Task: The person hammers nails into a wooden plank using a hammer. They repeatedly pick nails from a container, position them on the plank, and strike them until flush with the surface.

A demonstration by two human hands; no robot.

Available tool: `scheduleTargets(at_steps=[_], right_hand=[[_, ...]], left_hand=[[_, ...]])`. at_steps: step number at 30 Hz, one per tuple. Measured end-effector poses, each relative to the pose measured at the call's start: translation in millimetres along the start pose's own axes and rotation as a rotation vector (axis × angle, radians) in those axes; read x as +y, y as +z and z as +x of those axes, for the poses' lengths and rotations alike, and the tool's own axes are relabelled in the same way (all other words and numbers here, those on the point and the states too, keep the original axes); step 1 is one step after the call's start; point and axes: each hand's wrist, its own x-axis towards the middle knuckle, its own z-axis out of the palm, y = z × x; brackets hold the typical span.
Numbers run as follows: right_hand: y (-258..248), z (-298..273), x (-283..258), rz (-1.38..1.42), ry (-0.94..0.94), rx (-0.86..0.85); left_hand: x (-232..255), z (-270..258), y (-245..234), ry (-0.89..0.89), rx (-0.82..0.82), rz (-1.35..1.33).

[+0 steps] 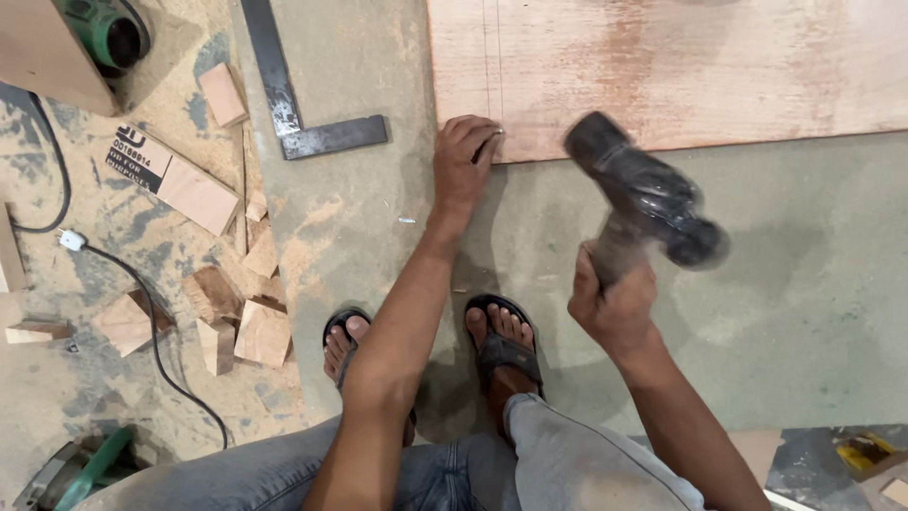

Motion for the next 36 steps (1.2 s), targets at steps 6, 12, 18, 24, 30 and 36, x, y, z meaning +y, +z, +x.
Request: scheduleTargets(at_steps=[6,12,18,24,30,36], right_hand=[[29,13,29,-0.125,0.396,-0.437],[19,11,22,0.106,0.491,-0.294],[11,21,15,0.155,0.543,-0.278],[17,7,22,0.277,0.742,-0.335],[26,-2,45,0.712,0.897,-0.305],[40,12,71,0.726,1.033,-0.324]], left_hand=[[9,-1,1,0.029,0.014,-0.019],[9,-4,-1,0.036,0.006,0.044],[16,3,3,0.082,0.059,0.037],[19,-2,7,0.07,0.042,0.069],[23,-5,7,0.081,0.027,0.058],[17,1,10,0.084,-0.006,0.099]])
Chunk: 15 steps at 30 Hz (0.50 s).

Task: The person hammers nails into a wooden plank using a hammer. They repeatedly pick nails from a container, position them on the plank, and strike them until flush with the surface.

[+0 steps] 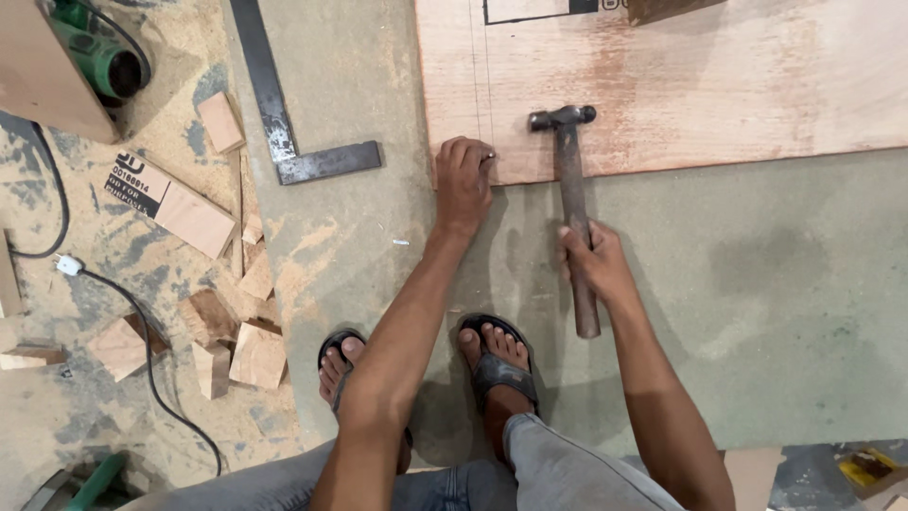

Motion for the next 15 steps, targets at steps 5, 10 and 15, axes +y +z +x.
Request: scheduleTargets(at_steps=[5,10,15], right_hand=[[-2,19,2,0.0,0.007,0.053],[-8,7,-8,0.057,-0.11,0.191],[-45,13,1,0.146,-0.244,0.452]], left_hand=[[-9,-1,1,0.029,-0.054,-0.006],[28,10,-7,0.152,-0.09,0.055],[72,40,8,0.212,-0.247,-0.037]])
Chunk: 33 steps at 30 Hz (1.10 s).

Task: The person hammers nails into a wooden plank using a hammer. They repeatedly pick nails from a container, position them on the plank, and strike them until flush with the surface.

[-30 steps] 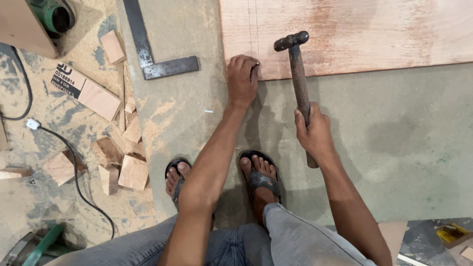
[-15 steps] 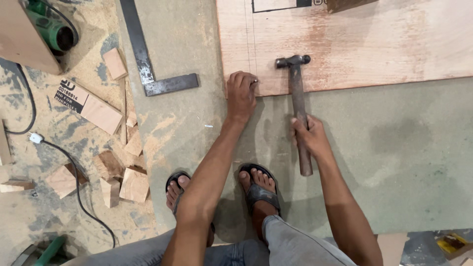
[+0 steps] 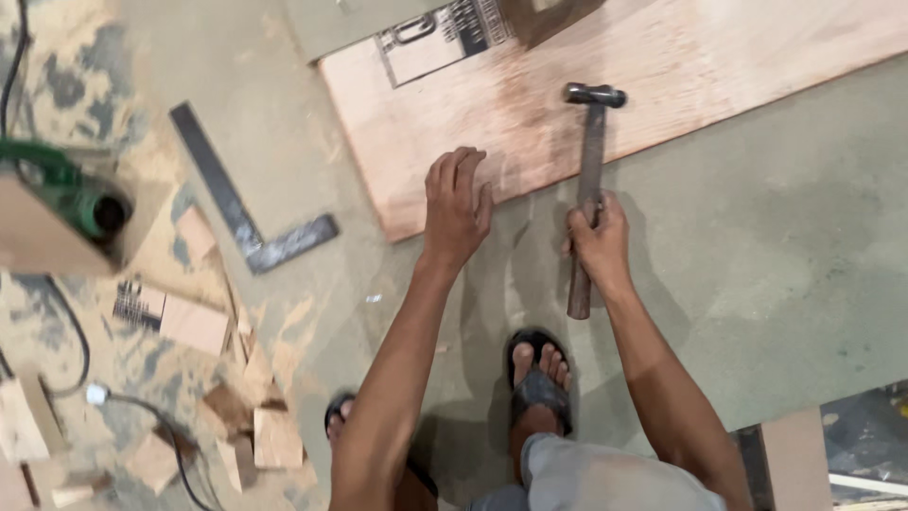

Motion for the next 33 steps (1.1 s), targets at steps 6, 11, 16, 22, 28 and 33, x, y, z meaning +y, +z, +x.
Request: scheduleTargets(at_steps=[6,11,16,22,28,33], right_hand=[[-83,97,33,-0.448,-0.154,0.401],[-168,232,50,-0.598,-0.233,0.503],[-226,334,42,-0.785,-0.266,0.437],[-226,367,-5,-0.988,-0.017,0.332],[-228,369,-38,-0.927,0.028,0.299],[-226,372,-20,-0.818,-0.066,0.317]], left_hand=[[36,128,51,0.139,0.01,0.153],[63,259,122,-0.049,-0.219,0.372],[54,285,160,-0.062,-0.15,0.383],[65,293,157,-0.129,-0.234,0.496],[69,300,156,-0.192,-0.342,0.575],[62,284,159,-0.31,-0.358,0.662]])
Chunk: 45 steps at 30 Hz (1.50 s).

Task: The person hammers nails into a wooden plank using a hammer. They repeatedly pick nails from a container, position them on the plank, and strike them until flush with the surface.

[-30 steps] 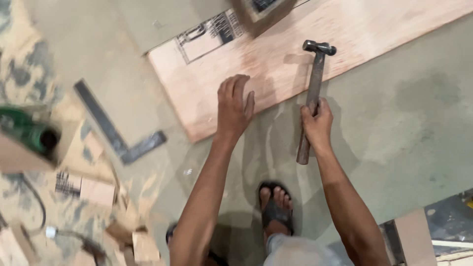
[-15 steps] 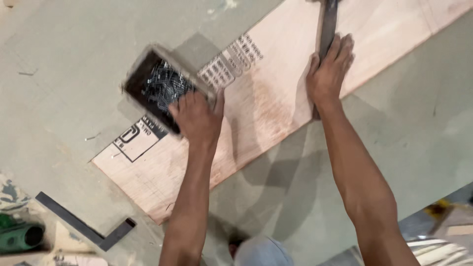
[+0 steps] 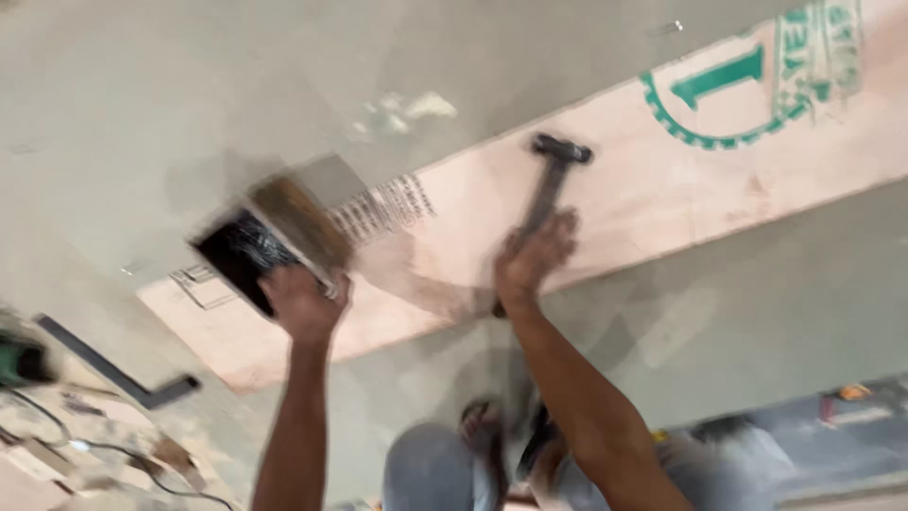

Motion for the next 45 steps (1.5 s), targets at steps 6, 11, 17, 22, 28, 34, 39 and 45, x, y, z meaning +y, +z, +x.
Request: scheduleTargets(at_steps=[6,11,17,22,28,34,39,45], right_hand=[[3,-9,19,-0.005,-0.009,-0.047],[-7,-3,22,0.103,-0.093,-0.053],[-16,28,106,0.327,-0.394,-0.262],[-23,106,174,0.381,-0.703,-0.417],[-57,146,205,0.489,-0.894,-0.589],[-86,170,194,0.438,-0.862,-0.694],[-102,155,191,0.423,-0.952,-0.63],[-105,157,196,0.448,-0.958,-0.642]], left_hand=[[6,-15,25,-0.048,0.107,0.095],[94,-19,37,-0.045,0.292,0.119],[214,-57,47,0.014,0.04,0.004],[285,-66,47,0.056,0.339,-0.311],[330,-78,62,-0.006,0.363,-0.367],[324,-66,62,-0.297,0.706,-0.558],[319,-54,51,-0.388,0.652,-0.444],[308,-46,50,-0.397,0.367,-0.454]])
